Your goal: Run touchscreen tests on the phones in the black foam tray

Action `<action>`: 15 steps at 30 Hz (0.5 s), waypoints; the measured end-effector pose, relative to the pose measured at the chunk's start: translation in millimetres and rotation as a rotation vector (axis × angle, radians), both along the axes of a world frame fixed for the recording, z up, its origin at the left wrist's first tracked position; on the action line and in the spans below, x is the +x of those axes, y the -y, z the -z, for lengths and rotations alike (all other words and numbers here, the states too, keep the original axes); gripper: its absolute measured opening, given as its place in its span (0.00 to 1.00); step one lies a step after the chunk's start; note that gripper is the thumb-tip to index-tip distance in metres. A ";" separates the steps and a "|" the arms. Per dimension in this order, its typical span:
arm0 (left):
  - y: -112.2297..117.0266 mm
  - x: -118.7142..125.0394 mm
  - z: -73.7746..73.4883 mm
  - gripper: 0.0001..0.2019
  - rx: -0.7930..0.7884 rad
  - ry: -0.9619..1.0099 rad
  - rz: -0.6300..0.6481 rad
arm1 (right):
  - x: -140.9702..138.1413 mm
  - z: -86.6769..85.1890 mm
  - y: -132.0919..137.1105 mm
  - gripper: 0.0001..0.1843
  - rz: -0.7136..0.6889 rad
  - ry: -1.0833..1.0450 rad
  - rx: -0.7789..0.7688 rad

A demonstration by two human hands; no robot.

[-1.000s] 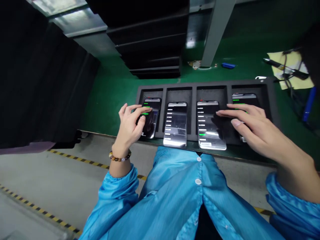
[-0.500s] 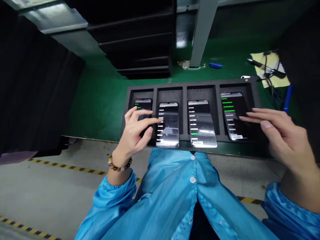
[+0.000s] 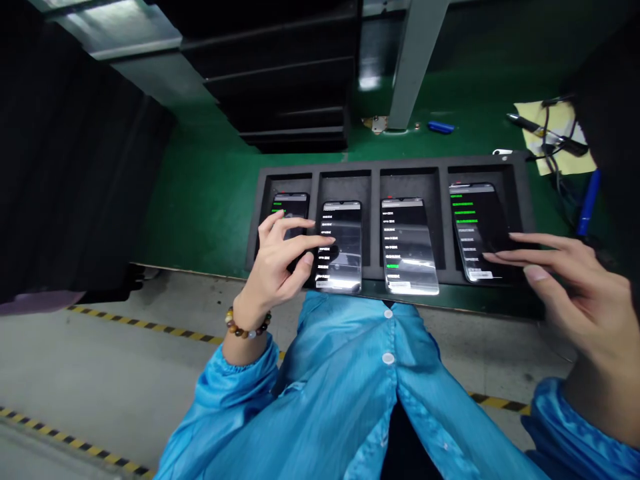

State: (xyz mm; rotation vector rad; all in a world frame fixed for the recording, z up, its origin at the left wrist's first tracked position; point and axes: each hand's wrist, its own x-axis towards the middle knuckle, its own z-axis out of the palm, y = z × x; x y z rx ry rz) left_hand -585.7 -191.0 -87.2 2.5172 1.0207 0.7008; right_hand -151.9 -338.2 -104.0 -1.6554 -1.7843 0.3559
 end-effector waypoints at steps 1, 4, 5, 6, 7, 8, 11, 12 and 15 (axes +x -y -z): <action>0.2 -0.2 -0.4 0.19 0.002 0.005 -0.002 | -0.1 0.5 -0.5 0.13 0.004 0.001 -0.005; 0.8 -0.3 -1.4 0.18 0.009 0.017 -0.004 | -0.8 1.9 -3.4 0.16 0.032 0.024 -0.037; 1.0 -0.4 -1.4 0.18 0.008 0.017 -0.004 | -0.8 2.6 -5.0 0.17 0.046 0.033 -0.051; 1.1 -0.6 -1.1 0.18 0.006 0.015 -0.004 | -0.6 3.4 -6.8 0.19 0.059 0.045 -0.064; 1.2 -0.8 -0.7 0.18 0.003 0.011 -0.004 | -0.3 4.3 -8.9 0.20 0.072 0.056 -0.074; 1.2 -1.1 -0.1 0.18 -0.001 0.007 -0.004 | 0.2 5.4 -11.2 0.21 0.084 0.063 -0.082; 1.1 -2.3 1.9 0.18 -0.013 -0.002 -0.006 | 2.1 8.7 -18.5 0.22 0.109 0.078 -0.085; 1.1 -2.8 2.5 0.19 -0.013 -0.001 -0.005 | 2.7 9.5 -20.7 0.22 0.115 0.082 -0.084; 1.4 -4.2 3.6 0.18 -0.014 0.003 -0.001 | 3.0 9.9 -24.0 0.22 0.123 0.082 -0.083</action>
